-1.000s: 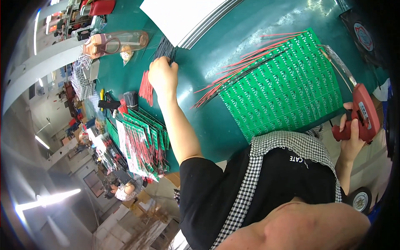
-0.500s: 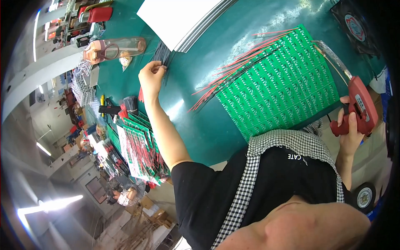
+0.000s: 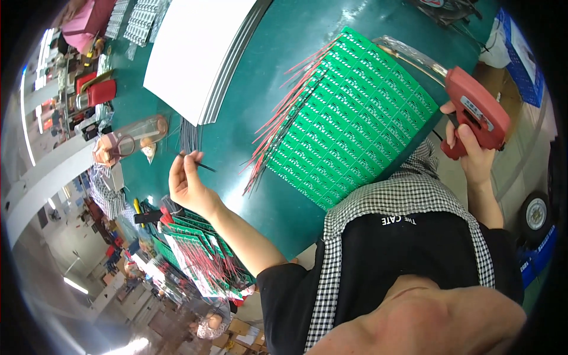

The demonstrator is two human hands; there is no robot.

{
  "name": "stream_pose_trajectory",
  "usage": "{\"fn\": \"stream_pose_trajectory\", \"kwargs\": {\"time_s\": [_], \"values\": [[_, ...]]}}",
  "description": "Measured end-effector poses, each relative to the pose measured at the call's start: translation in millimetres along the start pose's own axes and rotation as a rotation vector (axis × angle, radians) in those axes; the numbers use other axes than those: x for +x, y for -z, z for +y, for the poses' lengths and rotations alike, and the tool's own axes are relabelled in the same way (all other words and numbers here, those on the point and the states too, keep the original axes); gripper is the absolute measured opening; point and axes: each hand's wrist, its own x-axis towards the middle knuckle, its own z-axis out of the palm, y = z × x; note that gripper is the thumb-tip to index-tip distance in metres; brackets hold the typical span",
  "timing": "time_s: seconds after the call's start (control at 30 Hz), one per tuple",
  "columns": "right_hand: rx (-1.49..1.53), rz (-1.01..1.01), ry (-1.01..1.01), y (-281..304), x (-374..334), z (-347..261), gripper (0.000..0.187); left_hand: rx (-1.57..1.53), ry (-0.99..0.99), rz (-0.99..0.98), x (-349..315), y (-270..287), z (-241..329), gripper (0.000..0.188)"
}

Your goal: The recorder uses a handheld tool to secure or process wires on an array of green circuit boards on a factory assembly line.

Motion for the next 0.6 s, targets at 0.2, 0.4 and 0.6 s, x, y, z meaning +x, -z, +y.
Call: {"fn": "stream_pose_trajectory", "kwargs": {"time_s": [0.2,0.4,0.6], "values": [[-0.523,-0.103,0.249,-2,14,7,0.045,-0.436,0.741,-1.087,-67,-117,78,0.012],[-0.722,-0.444,0.623,-9,27,4,0.052,-0.516,0.821,-1.306,-80,-151,77,0.01],[-0.644,-0.352,0.578,-5,24,3,0.047,-0.412,0.598,-1.165,-67,-157,75,0.013]]}}
